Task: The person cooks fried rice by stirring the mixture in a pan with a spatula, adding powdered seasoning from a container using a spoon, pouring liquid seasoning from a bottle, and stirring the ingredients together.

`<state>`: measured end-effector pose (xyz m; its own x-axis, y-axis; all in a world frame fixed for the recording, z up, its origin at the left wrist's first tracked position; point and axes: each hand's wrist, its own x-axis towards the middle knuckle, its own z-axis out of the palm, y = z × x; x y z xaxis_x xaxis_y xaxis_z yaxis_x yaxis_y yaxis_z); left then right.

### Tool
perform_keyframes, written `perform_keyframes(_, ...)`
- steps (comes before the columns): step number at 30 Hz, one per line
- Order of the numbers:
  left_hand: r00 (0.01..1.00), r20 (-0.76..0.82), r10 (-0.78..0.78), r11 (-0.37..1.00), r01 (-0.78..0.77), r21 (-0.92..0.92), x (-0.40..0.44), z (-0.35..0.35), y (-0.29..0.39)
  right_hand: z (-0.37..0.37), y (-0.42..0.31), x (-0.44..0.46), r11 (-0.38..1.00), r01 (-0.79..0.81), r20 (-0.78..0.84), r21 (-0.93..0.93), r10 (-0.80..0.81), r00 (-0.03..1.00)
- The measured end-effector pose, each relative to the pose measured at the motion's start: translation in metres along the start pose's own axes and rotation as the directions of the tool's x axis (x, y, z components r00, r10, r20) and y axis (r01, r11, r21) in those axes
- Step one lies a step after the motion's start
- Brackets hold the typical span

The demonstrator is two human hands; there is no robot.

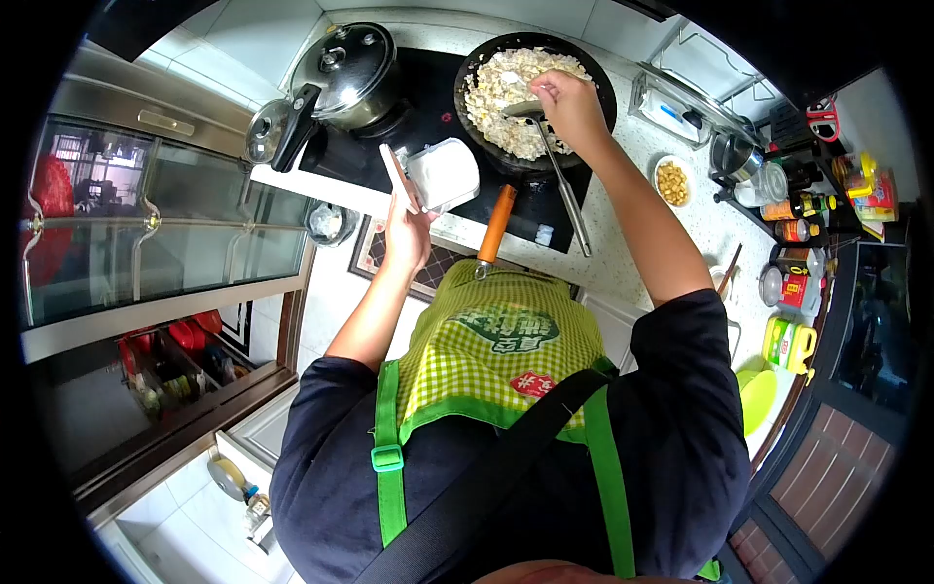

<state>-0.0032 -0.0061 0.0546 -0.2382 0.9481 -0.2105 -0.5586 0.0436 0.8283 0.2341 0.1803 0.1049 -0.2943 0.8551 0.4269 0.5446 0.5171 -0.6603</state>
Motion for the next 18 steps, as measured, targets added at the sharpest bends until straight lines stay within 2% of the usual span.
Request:
perform_keyframes(2, 1.0, 0.012, -0.006, 1.0, 0.006, 0.01, 0.002, -0.001, -0.003, -0.007, -0.006, -0.006, 1.0, 0.019, -0.02, -0.005, -0.019, 1.0)
perform_keyframes(4, 0.999, 0.032, -0.032, 0.999, 0.032, -0.014, 0.007, -0.004, -0.009, -0.023, -0.021, -0.014, 0.978, -0.112, -0.036, 0.175, 0.12, 0.992)
perform_keyframes(5, 0.999, 0.035, -0.035, 0.999, 0.036, -0.013, 0.008, -0.004, -0.011, -0.033, -0.031, -0.019, 0.978, -0.115, -0.039, 0.174, 0.123, 0.992)
perform_keyframes(7, 0.999, 0.019, -0.037, 0.999, 0.037, 0.008, 0.009, 0.0, -0.015, -0.06, -0.059, -0.031, 0.824, -0.254, 0.113, 0.506, 0.228, 0.967)
perform_keyframes(8, 0.999, 0.022, -0.041, 0.999, 0.04, 0.01, 0.005, 0.01, -0.011, -0.071, -0.073, -0.037, 0.807, -0.327, 0.239, 0.492, 0.236, 0.942)
perform_keyframes(9, 0.999, -0.006, -0.048, 0.999, 0.048, 0.016, -0.001, 0.029, -0.003, -0.071, -0.079, -0.048, 0.807, -0.329, 0.234, 0.491, 0.242, 0.942)
perform_keyframes(11, 0.998, -0.025, -0.063, 0.998, 0.064, 0.024, -0.004, 0.039, -0.002, -0.065, -0.092, -0.068, 0.793, -0.286, 0.278, 0.538, 0.153, 0.948)
perform_keyframes(13, 0.991, 0.124, -0.046, 0.994, 0.033, 0.1, -0.001, 0.03, -0.013, -0.06, -0.101, -0.081, 0.894, -0.24, 0.266, 0.378, 0.143, 0.953)
perform_keyframes(15, 0.991, 0.107, -0.083, 0.988, 0.068, 0.136, 0.002, 0.029, -0.018, -0.047, -0.099, -0.09, 0.918, -0.197, 0.221, 0.345, 0.124, 0.967)
perform_keyframes(17, 0.978, 0.183, -0.096, 0.995, 0.095, 0.018, 0.003, 0.034, -0.018, -0.039, -0.098, -0.098, 0.92, -0.191, 0.24, 0.343, 0.111, 0.964)
perform_keyframes(18, 0.978, 0.18, -0.106, 0.994, 0.105, 0.015, 0.002, 0.035, -0.018, -0.037, -0.098, -0.101, 0.92, -0.194, 0.235, 0.341, 0.116, 0.965)
